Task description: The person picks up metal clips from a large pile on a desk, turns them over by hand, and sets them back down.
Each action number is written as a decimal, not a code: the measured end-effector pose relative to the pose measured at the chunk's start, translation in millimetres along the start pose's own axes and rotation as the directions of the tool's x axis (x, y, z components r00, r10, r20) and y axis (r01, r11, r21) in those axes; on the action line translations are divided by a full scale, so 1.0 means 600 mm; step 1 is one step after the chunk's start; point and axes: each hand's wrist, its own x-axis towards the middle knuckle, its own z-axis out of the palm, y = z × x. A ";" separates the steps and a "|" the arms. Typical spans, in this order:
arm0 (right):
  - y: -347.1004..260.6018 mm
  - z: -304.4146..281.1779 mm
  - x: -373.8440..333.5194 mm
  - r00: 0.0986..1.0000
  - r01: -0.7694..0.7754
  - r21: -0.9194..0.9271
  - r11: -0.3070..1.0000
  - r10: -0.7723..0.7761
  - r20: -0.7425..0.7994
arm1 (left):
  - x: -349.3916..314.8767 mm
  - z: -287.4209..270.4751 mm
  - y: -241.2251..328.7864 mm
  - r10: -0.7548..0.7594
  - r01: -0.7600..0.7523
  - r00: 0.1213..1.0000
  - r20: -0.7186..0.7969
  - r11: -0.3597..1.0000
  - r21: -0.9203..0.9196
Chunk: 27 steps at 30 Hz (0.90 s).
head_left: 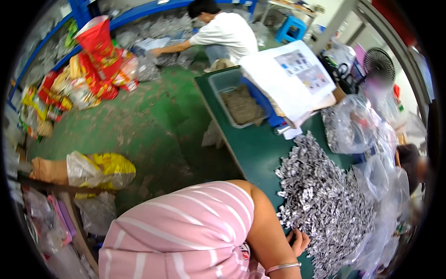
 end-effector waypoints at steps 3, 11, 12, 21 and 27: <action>0.042 0.004 -0.009 0.992 0.109 0.001 0.994 -0.109 0.067 | -0.004 0.009 0.009 0.033 -0.032 0.999 -0.021 0.998 0.048; 0.119 0.012 -0.040 0.984 -0.112 0.192 0.975 0.082 0.156 | -0.012 0.013 0.027 0.071 -0.064 0.996 -0.054 0.991 0.113; 0.118 0.011 -0.037 0.990 -0.048 0.137 0.989 0.029 0.137 | -0.013 0.013 0.029 0.072 -0.066 0.996 -0.052 0.991 0.114; 0.047 0.001 -0.003 0.788 -0.592 0.487 0.642 0.587 0.186 | -0.018 0.013 0.040 0.084 -0.078 0.995 -0.046 0.990 0.121; 0.075 0.000 -0.006 0.733 -0.655 0.521 0.547 0.628 0.261 | -0.023 0.009 0.043 0.100 -0.094 0.994 -0.046 0.988 0.121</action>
